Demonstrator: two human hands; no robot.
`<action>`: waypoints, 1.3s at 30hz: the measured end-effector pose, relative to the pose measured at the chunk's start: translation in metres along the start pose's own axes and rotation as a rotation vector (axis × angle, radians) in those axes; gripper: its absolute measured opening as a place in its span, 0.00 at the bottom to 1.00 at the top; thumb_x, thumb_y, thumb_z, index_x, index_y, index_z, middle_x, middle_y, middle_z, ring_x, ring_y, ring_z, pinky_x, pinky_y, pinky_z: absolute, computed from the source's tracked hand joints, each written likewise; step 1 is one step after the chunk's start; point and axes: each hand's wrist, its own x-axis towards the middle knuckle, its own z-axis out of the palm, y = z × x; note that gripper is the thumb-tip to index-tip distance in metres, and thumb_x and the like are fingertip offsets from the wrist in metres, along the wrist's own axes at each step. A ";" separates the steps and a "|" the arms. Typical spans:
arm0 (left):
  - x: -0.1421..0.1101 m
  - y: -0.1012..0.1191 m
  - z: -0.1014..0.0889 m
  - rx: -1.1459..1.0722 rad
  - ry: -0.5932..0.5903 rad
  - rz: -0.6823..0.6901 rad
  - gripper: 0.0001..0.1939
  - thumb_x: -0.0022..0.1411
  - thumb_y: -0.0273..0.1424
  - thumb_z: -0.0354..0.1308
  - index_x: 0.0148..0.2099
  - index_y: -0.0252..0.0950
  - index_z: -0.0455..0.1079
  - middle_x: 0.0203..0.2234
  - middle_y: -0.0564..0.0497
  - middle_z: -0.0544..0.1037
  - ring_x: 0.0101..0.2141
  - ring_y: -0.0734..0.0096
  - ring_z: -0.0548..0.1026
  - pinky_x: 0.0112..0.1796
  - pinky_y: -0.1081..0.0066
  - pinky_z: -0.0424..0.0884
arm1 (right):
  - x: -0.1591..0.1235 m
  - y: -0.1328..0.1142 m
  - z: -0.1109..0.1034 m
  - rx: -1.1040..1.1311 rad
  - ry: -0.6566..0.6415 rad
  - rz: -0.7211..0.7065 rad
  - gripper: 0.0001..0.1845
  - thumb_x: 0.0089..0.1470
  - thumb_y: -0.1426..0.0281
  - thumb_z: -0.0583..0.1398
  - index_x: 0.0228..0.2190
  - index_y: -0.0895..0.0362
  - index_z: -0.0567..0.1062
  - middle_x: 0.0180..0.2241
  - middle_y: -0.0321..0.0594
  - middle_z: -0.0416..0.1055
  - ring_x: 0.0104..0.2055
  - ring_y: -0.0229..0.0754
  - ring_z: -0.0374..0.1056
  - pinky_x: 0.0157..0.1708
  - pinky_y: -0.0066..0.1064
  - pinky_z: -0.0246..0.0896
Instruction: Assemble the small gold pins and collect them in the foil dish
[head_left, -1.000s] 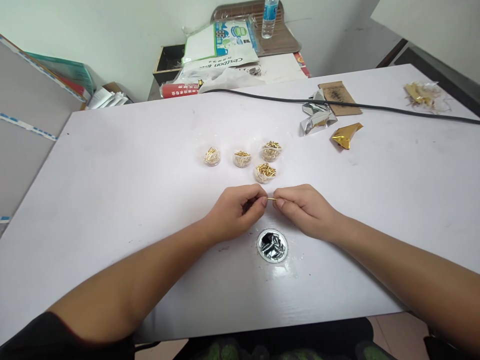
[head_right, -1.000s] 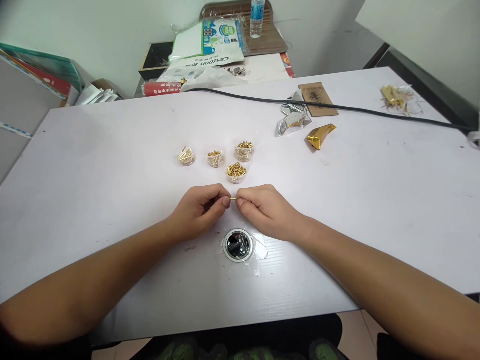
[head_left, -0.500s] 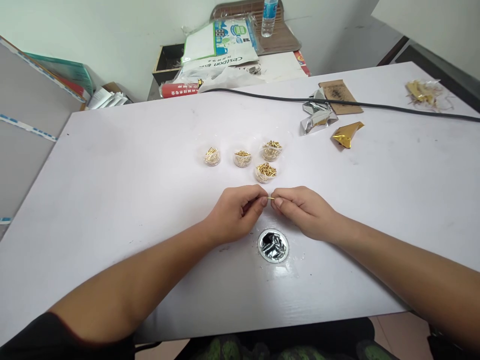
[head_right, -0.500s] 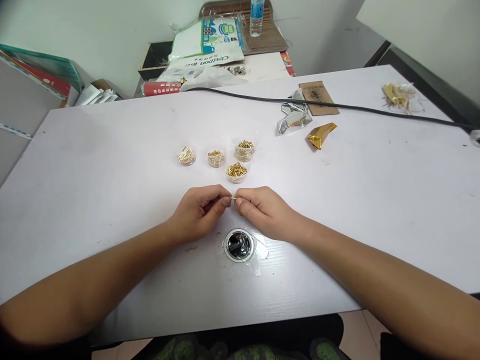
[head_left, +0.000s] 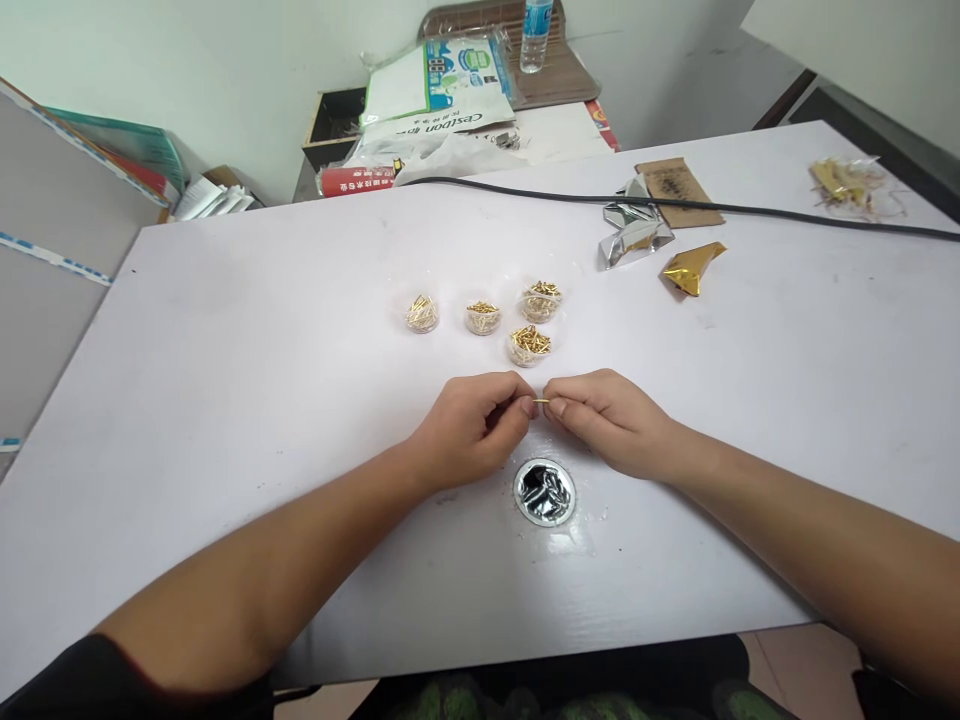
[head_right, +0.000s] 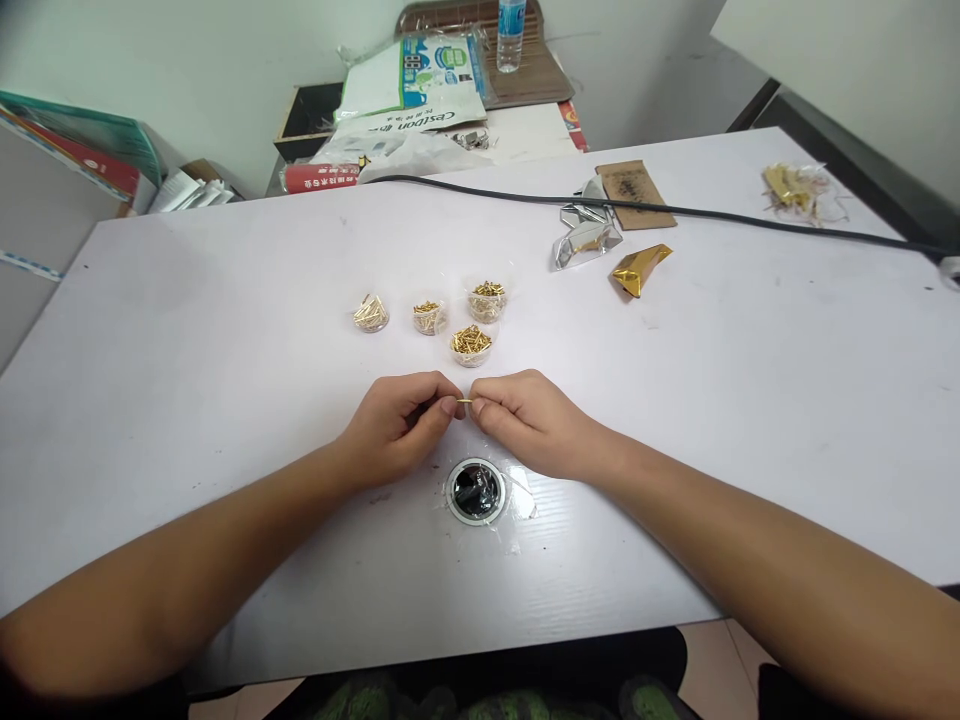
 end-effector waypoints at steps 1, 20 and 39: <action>0.000 0.000 0.000 -0.001 0.000 -0.009 0.09 0.63 0.27 0.51 0.31 0.33 0.69 0.17 0.58 0.65 0.19 0.81 0.59 0.23 0.77 0.59 | 0.000 0.000 0.000 -0.004 0.000 -0.006 0.15 0.59 0.70 0.49 0.20 0.54 0.56 0.17 0.29 0.50 0.19 0.33 0.47 0.19 0.26 0.46; 0.002 -0.001 -0.005 -0.096 -0.150 -0.131 0.10 0.64 0.29 0.49 0.29 0.35 0.62 0.17 0.59 0.57 0.20 0.80 0.55 0.22 0.77 0.54 | 0.001 0.001 -0.001 0.023 -0.050 -0.012 0.16 0.60 0.68 0.49 0.21 0.54 0.55 0.18 0.29 0.50 0.20 0.32 0.48 0.20 0.26 0.46; 0.002 -0.001 -0.003 -0.032 -0.126 -0.052 0.11 0.63 0.26 0.49 0.27 0.35 0.59 0.18 0.59 0.59 0.21 0.80 0.57 0.23 0.77 0.56 | 0.003 0.001 -0.003 0.105 -0.097 0.010 0.16 0.61 0.69 0.50 0.21 0.54 0.58 0.18 0.30 0.52 0.20 0.33 0.49 0.22 0.27 0.49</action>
